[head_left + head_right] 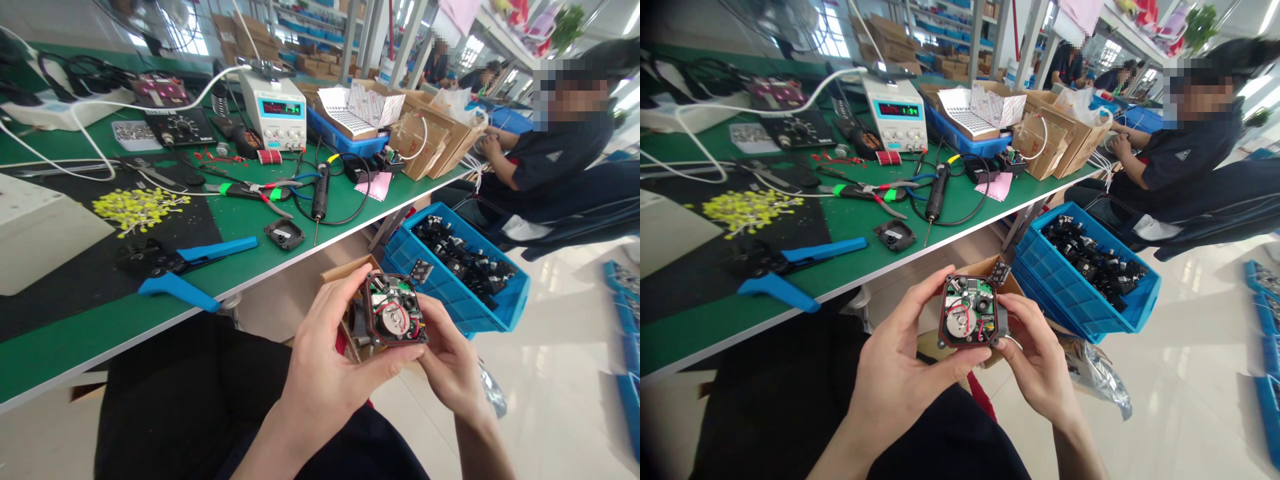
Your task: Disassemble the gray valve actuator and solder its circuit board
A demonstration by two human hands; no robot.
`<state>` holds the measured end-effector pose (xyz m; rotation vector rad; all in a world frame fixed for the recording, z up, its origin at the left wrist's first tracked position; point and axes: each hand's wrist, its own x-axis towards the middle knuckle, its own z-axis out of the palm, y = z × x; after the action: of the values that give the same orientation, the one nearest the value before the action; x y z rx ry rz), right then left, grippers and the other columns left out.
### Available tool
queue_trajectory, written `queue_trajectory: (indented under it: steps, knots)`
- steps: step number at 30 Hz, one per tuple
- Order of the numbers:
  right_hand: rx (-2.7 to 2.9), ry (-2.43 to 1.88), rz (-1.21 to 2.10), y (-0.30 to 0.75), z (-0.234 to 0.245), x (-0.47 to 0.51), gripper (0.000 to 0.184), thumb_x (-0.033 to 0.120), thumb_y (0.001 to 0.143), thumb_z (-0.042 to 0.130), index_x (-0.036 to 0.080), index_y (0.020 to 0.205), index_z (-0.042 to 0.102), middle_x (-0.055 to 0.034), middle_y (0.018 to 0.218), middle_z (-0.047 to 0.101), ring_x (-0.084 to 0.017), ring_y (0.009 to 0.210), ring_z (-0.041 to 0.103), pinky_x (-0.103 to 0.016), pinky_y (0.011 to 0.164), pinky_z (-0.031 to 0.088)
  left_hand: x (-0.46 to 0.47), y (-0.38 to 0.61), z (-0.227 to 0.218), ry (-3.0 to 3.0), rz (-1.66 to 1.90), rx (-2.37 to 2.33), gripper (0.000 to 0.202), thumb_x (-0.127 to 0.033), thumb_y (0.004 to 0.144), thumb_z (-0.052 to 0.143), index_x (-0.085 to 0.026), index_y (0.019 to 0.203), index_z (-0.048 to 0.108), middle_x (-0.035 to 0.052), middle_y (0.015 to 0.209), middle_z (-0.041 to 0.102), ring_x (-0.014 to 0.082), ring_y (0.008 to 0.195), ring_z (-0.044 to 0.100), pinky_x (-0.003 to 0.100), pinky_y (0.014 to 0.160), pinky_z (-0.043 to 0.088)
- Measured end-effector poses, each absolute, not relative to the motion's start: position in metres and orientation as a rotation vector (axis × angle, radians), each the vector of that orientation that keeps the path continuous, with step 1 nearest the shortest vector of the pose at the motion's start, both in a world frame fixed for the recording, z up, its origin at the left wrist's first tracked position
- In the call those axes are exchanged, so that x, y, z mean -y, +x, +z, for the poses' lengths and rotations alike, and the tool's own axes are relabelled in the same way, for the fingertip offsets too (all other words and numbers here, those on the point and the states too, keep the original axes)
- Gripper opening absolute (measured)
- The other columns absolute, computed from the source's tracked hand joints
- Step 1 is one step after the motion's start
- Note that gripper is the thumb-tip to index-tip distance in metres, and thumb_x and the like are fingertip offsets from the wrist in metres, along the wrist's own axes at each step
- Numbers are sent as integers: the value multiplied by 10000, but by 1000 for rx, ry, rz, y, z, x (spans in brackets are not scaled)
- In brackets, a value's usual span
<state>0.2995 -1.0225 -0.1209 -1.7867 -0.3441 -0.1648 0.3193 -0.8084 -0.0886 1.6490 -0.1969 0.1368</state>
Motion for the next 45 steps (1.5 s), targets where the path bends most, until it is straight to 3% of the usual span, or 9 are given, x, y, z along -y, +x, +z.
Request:
queue_trajectory:
  steps: [12,25,31,38,45]
  knots:
    - [352,-1825,-207,300,-122,1025,475,168,1009,673,303,1456,582,-87,1477,484,-255,1394,474,-358,1181,465,807,321,-88,1645,141,239,827,-416,722,937,-367,1454,556,35,1453,638,320,1309,636,460,1141,523]
    - [325,-1796,-137,301,-120,1020,459,291,1014,702,313,1457,582,-86,1443,534,-262,1342,536,-346,1135,512,811,321,-88,1700,241,257,835,-431,722,936,-327,1455,549,52,1439,636,323,1295,641,453,1126,537]
    - [321,-1793,-153,302,-121,1018,442,264,1022,687,280,1451,581,-97,1431,540,-255,1344,538,-336,1139,507,812,321,-88,1740,259,278,824,-433,755,914,-285,1468,529,64,1417,646,290,1274,654,421,1089,564]
    - [345,-1784,-158,301,-119,1020,453,210,1024,675,297,1459,580,-87,1426,521,-235,1357,519,-315,1146,499,813,320,-87,1757,260,263,811,-443,761,911,-311,1462,525,26,1409,651,239,1268,658,362,1105,544]
    - [341,-1730,-120,301,-121,1022,463,282,1027,695,292,1473,574,-90,1445,505,-237,1373,492,-301,1174,465,812,321,-88,1770,242,241,816,-471,760,905,-317,1464,524,26,1424,651,245,1266,663,376,1101,544]
